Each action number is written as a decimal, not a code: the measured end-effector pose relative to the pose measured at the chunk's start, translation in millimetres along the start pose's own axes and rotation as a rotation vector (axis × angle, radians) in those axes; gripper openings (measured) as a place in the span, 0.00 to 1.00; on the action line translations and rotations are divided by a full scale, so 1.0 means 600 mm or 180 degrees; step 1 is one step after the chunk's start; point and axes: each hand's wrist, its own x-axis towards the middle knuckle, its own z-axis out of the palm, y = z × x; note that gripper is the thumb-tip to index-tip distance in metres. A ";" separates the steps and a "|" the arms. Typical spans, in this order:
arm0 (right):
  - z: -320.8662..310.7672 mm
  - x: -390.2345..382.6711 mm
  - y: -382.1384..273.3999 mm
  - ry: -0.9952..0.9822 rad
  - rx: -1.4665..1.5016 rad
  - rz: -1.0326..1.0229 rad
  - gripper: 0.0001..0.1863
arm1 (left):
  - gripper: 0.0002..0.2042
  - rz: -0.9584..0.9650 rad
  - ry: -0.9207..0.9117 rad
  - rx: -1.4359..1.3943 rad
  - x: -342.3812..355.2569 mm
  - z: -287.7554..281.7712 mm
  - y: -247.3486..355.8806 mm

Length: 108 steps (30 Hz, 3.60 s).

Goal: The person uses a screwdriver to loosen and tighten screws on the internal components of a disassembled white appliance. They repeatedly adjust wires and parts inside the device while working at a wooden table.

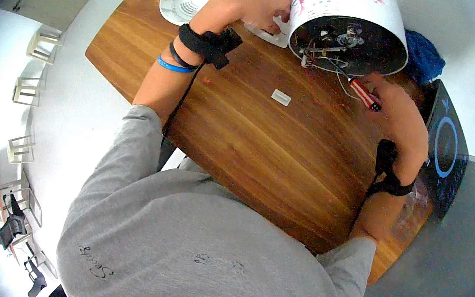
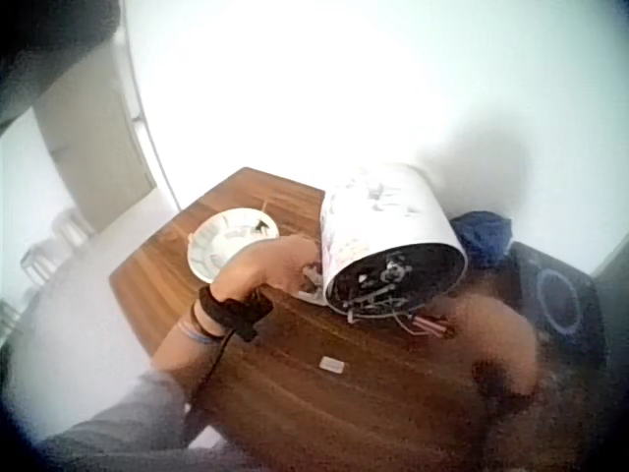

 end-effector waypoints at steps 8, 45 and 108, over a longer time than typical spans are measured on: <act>0.042 0.011 0.015 -0.0112 -0.0192 0.0094 0.25 | 0.15 0.0302 -0.0320 -0.0729 -0.003 -0.004 -0.004; 0.028 0.043 -0.040 -0.0179 0.0242 -0.0040 0.28 | 0.23 0.1137 -0.0027 -0.0833 0.023 0.060 0.051; 0.027 0.054 -0.012 0.0098 0.0566 0.0039 0.27 | 0.09 0.1505 0.0648 -0.0423 0.059 0.006 0.080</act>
